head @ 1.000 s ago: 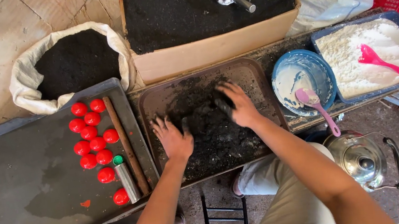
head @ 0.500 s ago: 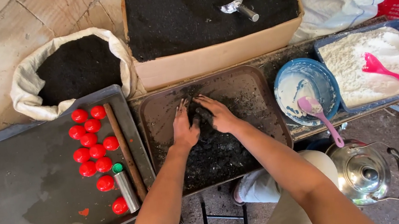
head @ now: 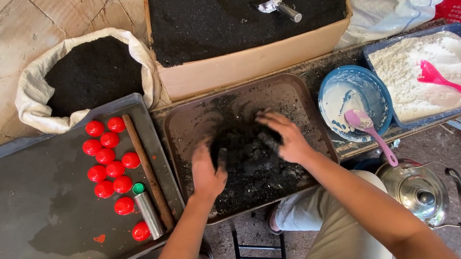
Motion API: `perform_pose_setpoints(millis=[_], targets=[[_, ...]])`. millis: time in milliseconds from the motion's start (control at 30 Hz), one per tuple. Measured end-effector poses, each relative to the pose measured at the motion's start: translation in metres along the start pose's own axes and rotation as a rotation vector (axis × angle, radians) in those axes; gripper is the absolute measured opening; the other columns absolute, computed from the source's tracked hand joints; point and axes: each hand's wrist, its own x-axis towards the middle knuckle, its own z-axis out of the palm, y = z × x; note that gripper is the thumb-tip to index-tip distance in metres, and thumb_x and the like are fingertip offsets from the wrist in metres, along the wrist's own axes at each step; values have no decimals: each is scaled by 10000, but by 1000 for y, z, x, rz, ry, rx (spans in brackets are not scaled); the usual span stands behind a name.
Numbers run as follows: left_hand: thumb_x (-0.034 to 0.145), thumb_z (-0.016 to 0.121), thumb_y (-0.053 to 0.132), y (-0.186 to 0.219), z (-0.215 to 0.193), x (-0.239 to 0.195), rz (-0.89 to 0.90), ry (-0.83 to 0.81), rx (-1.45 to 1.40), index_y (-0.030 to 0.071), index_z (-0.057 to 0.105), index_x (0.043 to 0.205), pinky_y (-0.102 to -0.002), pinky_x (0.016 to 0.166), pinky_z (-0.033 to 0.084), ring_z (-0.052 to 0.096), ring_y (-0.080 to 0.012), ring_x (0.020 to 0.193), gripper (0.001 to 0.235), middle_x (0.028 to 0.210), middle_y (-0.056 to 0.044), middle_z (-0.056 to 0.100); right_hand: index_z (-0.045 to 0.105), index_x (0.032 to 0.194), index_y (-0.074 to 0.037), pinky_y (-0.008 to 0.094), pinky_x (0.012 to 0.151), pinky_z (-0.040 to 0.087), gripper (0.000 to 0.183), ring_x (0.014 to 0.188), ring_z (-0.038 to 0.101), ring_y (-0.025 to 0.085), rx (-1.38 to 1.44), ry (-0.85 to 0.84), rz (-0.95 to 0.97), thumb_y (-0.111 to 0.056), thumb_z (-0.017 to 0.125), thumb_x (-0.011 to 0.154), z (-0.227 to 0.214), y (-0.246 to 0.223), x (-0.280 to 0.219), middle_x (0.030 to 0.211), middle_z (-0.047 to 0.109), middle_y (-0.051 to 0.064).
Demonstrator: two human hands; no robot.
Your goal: The person mixes a dark granular substance on a tray, adds water from a kettle, and incorporates a white paste from a bowl using a pink spatula. They knead the mixture by hand to form a dough-like consistency.
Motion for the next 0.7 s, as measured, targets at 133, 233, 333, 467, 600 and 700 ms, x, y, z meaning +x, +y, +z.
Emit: perform_pose_setpoints(millis=[133, 233, 333, 467, 600, 700], targets=[[869, 645, 190, -26, 33, -28, -320, 97, 271, -56, 286, 1548, -591, 1259, 52, 50, -517, 1539, 806, 1657, -303, 177, 393, 1515, 99, 830, 1084, 155, 580, 1385, 161, 692, 42, 62, 346, -281, 467, 1084, -1, -4, -17, 1480, 379, 453], [807, 683, 181, -26, 52, -26, -420, 135, 304, -101, 267, 1537, -582, 1273, -14, 21, -501, 1558, 886, 1659, -336, 150, 234, 1607, -2, 818, 1140, 73, 818, 1537, 91, 511, 2, -54, 657, -587, 391, 1059, 23, 22, -28, 1633, 249, 325], [932, 614, 209, 7, 48, -6, -336, 167, 77, -84, 193, 1577, -554, 1280, 22, 79, -474, 1562, 823, 1653, -330, 155, 438, 1509, 47, 698, 1198, 215, 576, 1455, 327, 466, 239, 147, 464, -329, 557, 1089, 64, 67, -41, 1510, 431, 349], [1082, 488, 240, 41, 26, 7, -146, 39, -199, -80, 258, 1572, -593, 1270, 110, 192, -497, 1522, 629, 1606, -331, 294, 638, 1395, -50, 536, 1162, 379, 425, 1353, 519, 372, 293, 101, 254, -312, 589, 1063, 54, 23, -14, 1378, 633, 225], [1023, 537, 527, 62, -19, -23, -255, -66, 37, 10, 242, 1607, -584, 1275, 94, 148, -453, 1553, 834, 1656, -270, 236, 469, 1504, 43, 631, 1197, 224, 577, 1436, 351, 479, 175, 188, 160, -306, 587, 1060, 9, 33, -59, 1502, 458, 340], [886, 709, 403, 55, -38, -48, -312, -378, 317, -41, 241, 1581, -532, 1290, 79, 61, -438, 1578, 948, 1687, -284, 112, 511, 1511, -113, 546, 1195, 335, 653, 1468, 411, 373, -115, -122, 480, -257, 708, 906, -41, -3, -72, 1529, 509, 194]])
